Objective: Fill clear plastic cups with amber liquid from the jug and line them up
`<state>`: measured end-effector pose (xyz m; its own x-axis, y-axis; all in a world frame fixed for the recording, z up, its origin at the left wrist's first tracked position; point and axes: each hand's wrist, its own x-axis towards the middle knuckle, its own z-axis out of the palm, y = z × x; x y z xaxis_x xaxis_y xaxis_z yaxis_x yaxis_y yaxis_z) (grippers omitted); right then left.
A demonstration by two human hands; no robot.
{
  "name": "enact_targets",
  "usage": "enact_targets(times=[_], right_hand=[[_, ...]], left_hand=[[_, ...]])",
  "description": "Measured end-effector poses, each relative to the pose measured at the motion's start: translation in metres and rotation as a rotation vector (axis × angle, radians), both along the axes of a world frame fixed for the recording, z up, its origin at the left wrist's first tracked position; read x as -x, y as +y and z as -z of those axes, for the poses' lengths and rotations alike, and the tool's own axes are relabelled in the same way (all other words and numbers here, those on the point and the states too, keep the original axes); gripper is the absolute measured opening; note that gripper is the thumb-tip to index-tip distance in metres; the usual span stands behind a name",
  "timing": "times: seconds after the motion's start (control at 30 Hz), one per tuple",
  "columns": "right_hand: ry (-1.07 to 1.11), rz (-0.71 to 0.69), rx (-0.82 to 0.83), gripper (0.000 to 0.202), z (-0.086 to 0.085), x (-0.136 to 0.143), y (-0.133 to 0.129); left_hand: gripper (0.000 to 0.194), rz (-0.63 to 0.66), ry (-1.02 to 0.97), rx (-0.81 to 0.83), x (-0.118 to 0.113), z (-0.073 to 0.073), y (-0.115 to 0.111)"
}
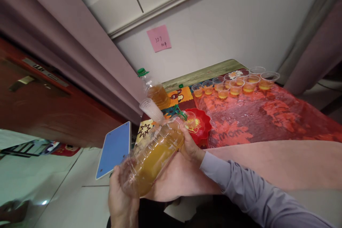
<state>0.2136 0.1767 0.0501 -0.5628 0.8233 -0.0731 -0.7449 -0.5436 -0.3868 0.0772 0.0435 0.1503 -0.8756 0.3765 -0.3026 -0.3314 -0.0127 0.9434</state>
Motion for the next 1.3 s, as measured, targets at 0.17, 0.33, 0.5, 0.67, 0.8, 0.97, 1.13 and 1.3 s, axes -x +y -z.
enact_targets(times=[0.17, 0.33, 0.5, 0.67, 0.8, 0.97, 1.13, 1.3], right_hand=[[0.004, 0.004, 0.019, 0.067, -0.0004, 0.0004, -0.0002], [0.009, 0.005, 0.011, 0.068, 0.0011, 0.0008, 0.0002], [0.004, -0.010, 0.011, 0.069, 0.0014, 0.0005, 0.0001], [-0.005, 0.014, 0.003, 0.067, -0.0010, 0.0003, -0.0001], [-0.006, 0.018, 0.003, 0.067, -0.0024, 0.0004, -0.0003], [0.005, 0.015, 0.009, 0.070, -0.0026, -0.0001, 0.0002], [-0.003, -0.004, -0.003, 0.072, -0.0022, -0.0013, 0.0004], [0.008, -0.003, -0.009, 0.071, -0.0022, -0.0006, 0.0002]], left_hand=[[0.032, -0.009, -0.004, 0.017, -0.0021, -0.0026, 0.0003], [0.032, -0.012, 0.000, 0.005, -0.0020, -0.0016, -0.0002], [0.034, 0.016, 0.016, 0.006, -0.0004, -0.0001, -0.0007], [0.033, -0.008, -0.002, -0.002, -0.0025, -0.0024, -0.0001], [0.034, 0.005, 0.006, 0.004, -0.0028, -0.0033, -0.0005], [0.032, -0.013, -0.014, -0.002, -0.0019, -0.0023, -0.0011], [0.034, 0.007, 0.019, -0.010, 0.0013, 0.0025, -0.0018], [0.035, 0.008, 0.006, -0.011, 0.0019, 0.0033, -0.0016]])
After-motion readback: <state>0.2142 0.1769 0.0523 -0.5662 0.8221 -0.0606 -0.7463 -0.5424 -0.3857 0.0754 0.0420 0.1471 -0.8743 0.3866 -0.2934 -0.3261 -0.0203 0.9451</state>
